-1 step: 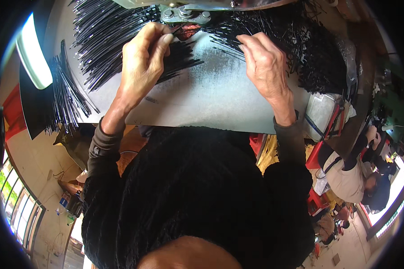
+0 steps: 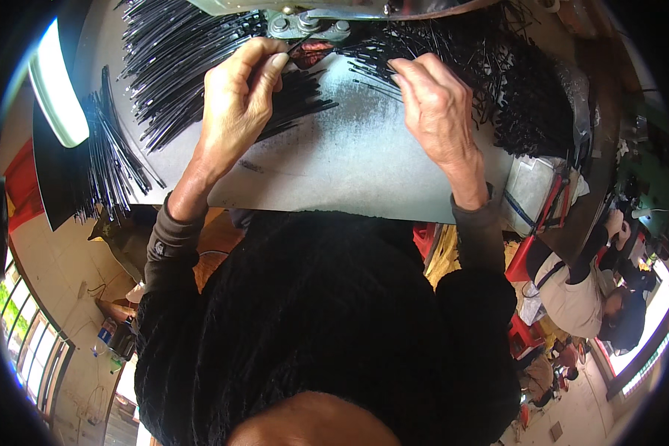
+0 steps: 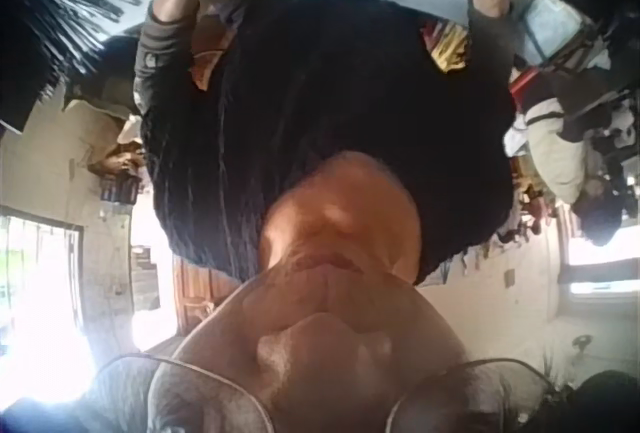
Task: The person assembles umbrella ribs by aligning metal rods and wires together, fastening them using a small press machine, and setting the connected pieces onto the table.
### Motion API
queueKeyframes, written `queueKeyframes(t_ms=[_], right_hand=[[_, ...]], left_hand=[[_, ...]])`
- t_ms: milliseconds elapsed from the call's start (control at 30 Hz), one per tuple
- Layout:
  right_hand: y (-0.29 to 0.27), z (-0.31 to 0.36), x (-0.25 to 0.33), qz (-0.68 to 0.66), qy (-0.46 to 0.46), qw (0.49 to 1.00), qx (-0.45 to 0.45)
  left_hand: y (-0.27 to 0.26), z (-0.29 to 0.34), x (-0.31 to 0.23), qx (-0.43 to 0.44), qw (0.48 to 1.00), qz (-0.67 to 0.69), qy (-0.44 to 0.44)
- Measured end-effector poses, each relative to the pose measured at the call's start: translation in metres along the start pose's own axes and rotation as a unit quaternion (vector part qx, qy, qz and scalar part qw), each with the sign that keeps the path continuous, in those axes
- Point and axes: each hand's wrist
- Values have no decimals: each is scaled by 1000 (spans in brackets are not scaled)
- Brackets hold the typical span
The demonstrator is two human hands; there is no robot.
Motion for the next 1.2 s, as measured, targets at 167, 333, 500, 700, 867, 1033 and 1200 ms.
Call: queueKeyframes(t_ms=[167,333,500,700,867,1033,1200], right_hand=[[28,-26,37,-165,69,980,-87],[38,-42,52,-219,112,963,-108],[47,-44,47,-279,149,939,-134],[51,-43,45,-319,169,921,-144],[46,-47,45,-415,203,874,-147],[44,-55,39,-494,235,820,-167],[51,-53,36,-482,240,827,-164]], left_hand=[[6,-11,5,-62,991,-35,112],[8,-18,7,-101,982,-51,149],[7,-17,6,-102,985,-45,134],[10,-18,10,-132,972,-66,183],[10,-18,9,-147,962,-121,196],[11,-33,7,-167,948,-140,232],[9,-33,10,-166,942,-185,227]])
Point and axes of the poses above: each hand's wrist, its own z-axis away from the middle knuckle, its own y-axis out of the palm, x = y × z, and after that the axes turned 15 degrees about -y, right-handed
